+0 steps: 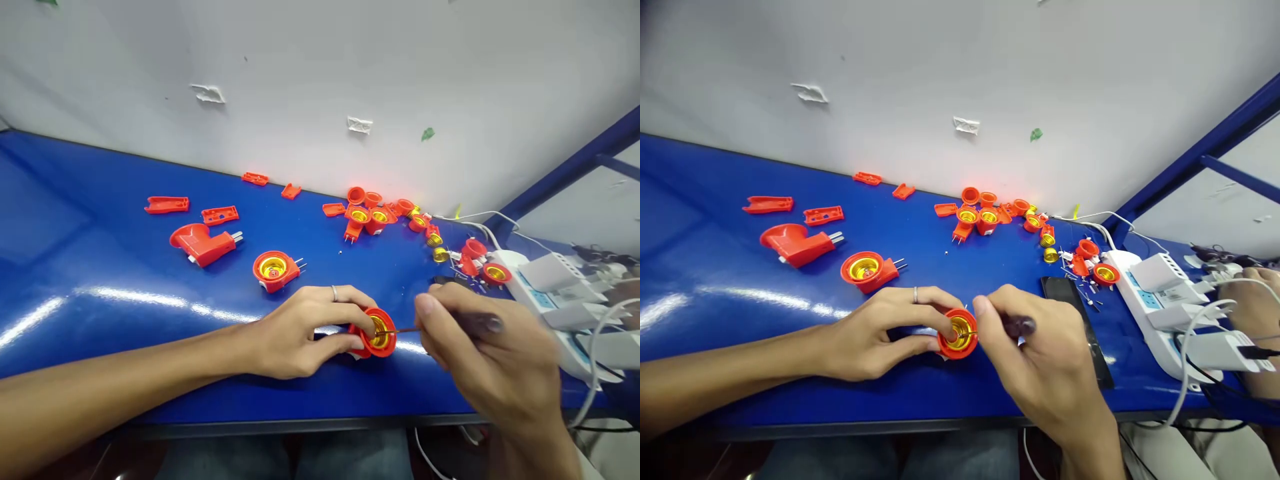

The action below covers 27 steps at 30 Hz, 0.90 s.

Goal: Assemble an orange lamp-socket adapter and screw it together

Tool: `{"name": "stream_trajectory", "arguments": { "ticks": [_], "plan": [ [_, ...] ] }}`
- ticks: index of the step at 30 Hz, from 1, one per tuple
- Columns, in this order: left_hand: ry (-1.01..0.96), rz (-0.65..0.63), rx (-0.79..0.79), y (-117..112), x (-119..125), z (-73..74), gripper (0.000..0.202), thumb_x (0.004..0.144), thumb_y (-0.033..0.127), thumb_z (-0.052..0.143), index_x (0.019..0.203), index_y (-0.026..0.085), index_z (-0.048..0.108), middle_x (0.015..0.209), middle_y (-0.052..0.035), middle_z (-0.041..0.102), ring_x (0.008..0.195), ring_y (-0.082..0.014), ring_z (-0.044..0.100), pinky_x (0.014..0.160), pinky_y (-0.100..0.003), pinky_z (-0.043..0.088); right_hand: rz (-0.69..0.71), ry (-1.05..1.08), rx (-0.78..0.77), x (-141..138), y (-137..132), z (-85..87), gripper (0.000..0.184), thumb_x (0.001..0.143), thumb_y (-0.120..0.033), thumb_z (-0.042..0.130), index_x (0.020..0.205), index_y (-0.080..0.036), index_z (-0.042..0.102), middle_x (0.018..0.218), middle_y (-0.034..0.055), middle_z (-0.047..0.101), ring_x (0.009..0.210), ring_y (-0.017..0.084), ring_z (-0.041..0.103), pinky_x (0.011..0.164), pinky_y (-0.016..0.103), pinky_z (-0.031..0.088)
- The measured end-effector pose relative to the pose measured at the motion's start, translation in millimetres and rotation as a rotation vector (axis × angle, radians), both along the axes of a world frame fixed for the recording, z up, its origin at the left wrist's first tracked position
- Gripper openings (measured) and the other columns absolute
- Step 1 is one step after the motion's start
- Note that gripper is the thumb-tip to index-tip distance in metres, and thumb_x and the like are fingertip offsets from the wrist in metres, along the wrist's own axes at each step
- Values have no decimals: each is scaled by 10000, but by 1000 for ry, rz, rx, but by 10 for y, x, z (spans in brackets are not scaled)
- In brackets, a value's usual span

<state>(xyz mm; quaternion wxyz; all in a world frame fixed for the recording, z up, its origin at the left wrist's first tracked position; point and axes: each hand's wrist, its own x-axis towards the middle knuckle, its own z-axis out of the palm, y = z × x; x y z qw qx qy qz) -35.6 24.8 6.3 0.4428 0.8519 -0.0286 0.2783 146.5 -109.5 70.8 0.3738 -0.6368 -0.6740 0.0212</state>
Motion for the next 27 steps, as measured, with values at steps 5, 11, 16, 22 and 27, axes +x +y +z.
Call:
{"name": "stream_trajectory", "arguments": {
  "ticks": [5, 11, 16, 22, 27],
  "plan": [
    [-38, -14, 51, -14, -26, 13, 161, 986, 125, 615, 1094, 151, 730, 1190, -126, 724, 986, -188, 721, 890, -270, 595, 67, -17, -3, -65, -20, 52, 405, 1029, -215, 504, 635, -221, 413, 538, -84, 406, 449, 46, 360, 474, 214, 303],
    [-57, 3, 93, -13, -28, -8, 159, 985, 115, 610, 1085, 162, 723, 1189, -115, 718, 943, -170, 717, 852, -251, 592, 59, -72, -10, -83, -36, 42, 380, 1030, -226, 510, 667, -219, 398, 564, -78, 385, 475, 55, 328, 472, 227, 273],
    [-21, -32, 123, -21, -49, 7, 201, 992, 80, 546, 1127, 143, 680, 1210, -132, 687, 1000, -183, 693, 893, -270, 581, 103, 20, -32, -55, -18, 53, 407, 1034, -225, 503, 641, -214, 393, 549, -76, 389, 472, 53, 332, 461, 209, 277],
    [56, -95, 155, -28, -62, 51, 244, 923, 25, 494, 1081, 139, 640, 1219, -149, 602, 949, -176, 652, 862, -292, 587, 127, -112, -32, -82, -40, 45, 294, 1032, -216, 521, 740, -207, 557, 602, -67, 476, 491, 56, 393, 489, 225, 301],
    [14, -80, 152, -31, -23, 11, 224, 849, 26, 561, 1028, 136, 638, 1159, -141, 591, 926, -183, 647, 819, -288, 592, 139, -131, -49, -109, -38, 48, 326, 1044, -237, 514, 719, -209, 499, 613, -79, 423, 508, 51, 371, 515, 231, 293]
  ]
}}
